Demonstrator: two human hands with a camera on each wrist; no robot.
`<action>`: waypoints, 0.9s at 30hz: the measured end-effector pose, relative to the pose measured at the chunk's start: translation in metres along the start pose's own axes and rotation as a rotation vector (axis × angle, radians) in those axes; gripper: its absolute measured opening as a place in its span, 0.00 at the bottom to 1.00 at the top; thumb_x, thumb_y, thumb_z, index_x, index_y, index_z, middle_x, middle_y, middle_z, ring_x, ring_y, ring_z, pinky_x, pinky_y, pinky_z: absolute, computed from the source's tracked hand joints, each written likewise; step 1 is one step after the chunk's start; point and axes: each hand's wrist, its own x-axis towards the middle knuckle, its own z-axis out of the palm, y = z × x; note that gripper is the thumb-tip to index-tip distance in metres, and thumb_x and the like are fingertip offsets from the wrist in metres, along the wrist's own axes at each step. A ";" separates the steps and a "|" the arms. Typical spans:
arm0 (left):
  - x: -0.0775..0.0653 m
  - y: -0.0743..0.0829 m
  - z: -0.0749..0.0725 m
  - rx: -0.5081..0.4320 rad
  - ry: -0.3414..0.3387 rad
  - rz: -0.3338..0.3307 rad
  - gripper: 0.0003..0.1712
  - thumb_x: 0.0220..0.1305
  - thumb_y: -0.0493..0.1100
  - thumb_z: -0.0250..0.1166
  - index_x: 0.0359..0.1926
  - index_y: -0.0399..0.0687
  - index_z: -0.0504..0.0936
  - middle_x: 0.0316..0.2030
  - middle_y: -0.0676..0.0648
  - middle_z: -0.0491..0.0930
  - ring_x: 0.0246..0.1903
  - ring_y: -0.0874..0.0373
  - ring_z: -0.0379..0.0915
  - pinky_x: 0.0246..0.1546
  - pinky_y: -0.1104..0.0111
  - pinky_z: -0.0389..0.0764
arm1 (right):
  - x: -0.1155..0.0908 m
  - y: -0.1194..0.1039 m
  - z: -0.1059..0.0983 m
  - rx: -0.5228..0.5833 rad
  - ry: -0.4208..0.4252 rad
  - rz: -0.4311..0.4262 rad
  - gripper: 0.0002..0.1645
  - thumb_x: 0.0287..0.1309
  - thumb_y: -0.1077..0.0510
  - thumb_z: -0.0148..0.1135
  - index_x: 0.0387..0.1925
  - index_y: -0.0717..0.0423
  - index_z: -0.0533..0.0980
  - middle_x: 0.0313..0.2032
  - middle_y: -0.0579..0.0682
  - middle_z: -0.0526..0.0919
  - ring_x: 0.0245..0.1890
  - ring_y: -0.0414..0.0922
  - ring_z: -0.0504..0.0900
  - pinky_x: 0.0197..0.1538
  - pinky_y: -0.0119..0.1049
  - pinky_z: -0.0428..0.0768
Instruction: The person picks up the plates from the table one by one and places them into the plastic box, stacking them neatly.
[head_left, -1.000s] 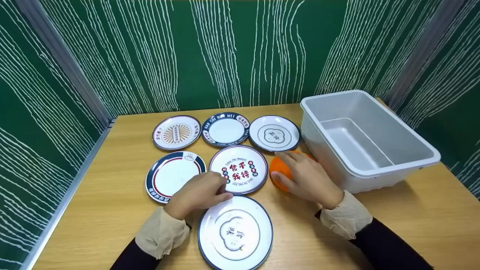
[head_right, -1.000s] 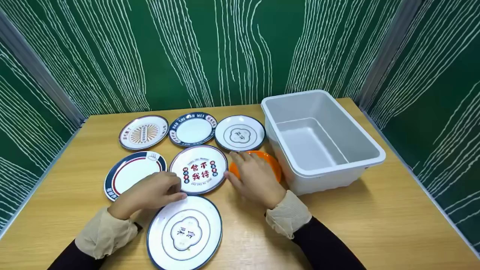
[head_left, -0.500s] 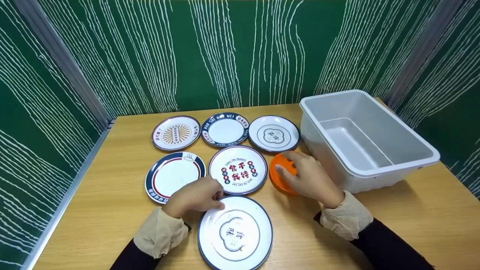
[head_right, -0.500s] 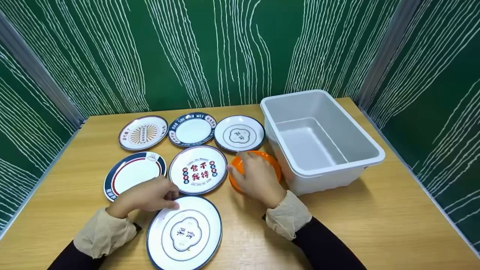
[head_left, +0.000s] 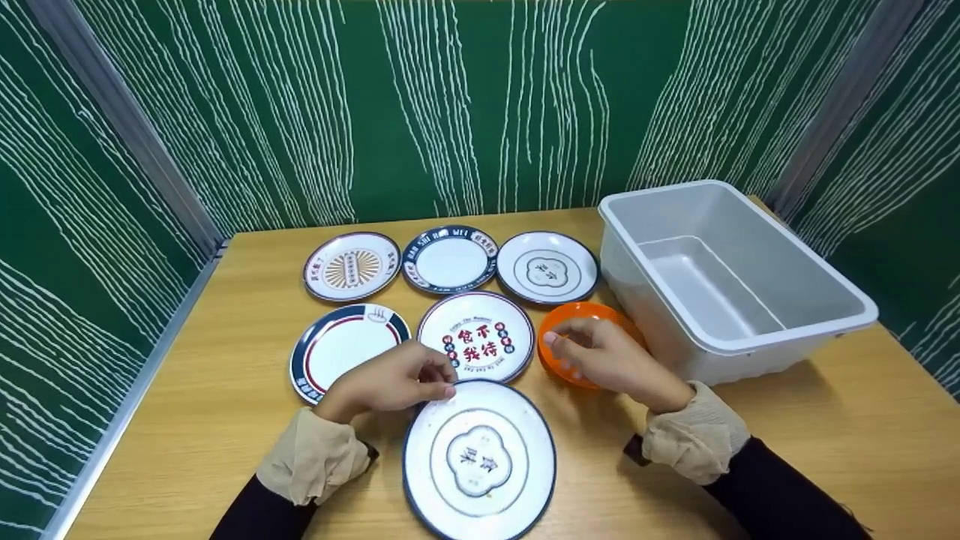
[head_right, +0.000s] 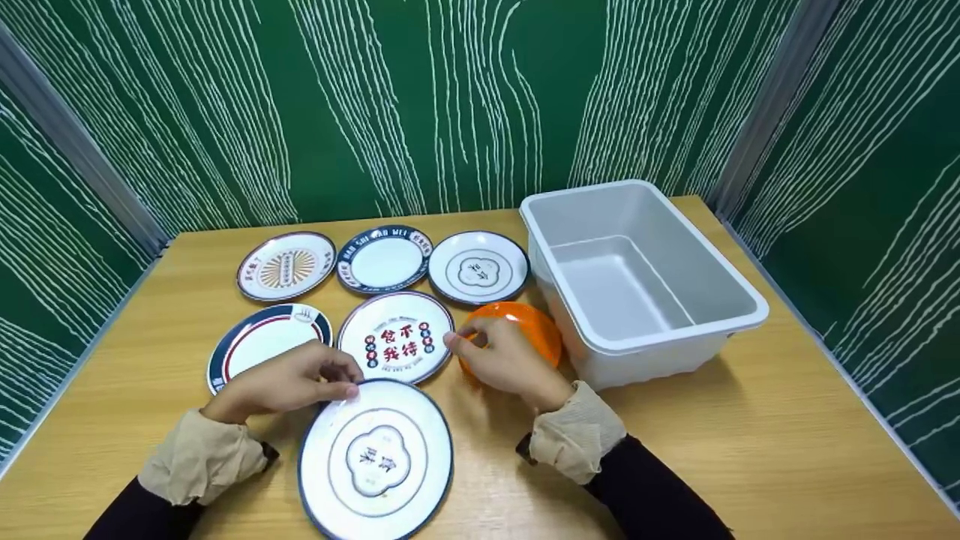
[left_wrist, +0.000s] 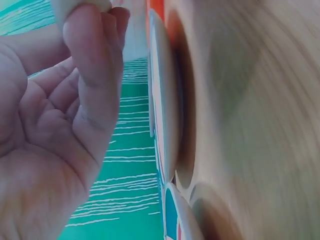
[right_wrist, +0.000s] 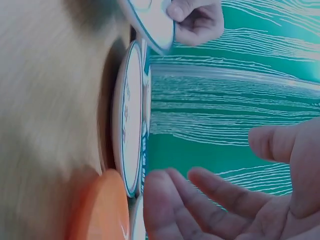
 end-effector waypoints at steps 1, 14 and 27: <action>0.000 0.000 0.000 -0.037 0.003 -0.007 0.04 0.72 0.39 0.65 0.40 0.51 0.86 0.30 0.52 0.82 0.28 0.60 0.75 0.27 0.68 0.80 | -0.001 0.000 0.000 0.065 -0.034 0.019 0.25 0.73 0.47 0.60 0.55 0.65 0.79 0.37 0.57 0.83 0.34 0.50 0.80 0.38 0.36 0.83; -0.004 0.001 -0.003 -0.253 0.109 -0.095 0.12 0.75 0.37 0.61 0.56 0.44 0.79 0.38 0.43 0.82 0.28 0.54 0.78 0.26 0.58 0.86 | 0.001 0.001 0.001 0.399 -0.164 0.147 0.27 0.73 0.46 0.60 0.58 0.66 0.75 0.47 0.56 0.81 0.43 0.49 0.81 0.47 0.36 0.84; -0.001 0.002 -0.007 -0.513 0.414 -0.011 0.18 0.74 0.34 0.61 0.61 0.36 0.72 0.40 0.40 0.80 0.27 0.52 0.80 0.27 0.59 0.88 | 0.001 -0.004 -0.004 0.683 -0.137 0.211 0.28 0.74 0.48 0.59 0.62 0.64 0.68 0.44 0.51 0.78 0.37 0.44 0.77 0.40 0.31 0.80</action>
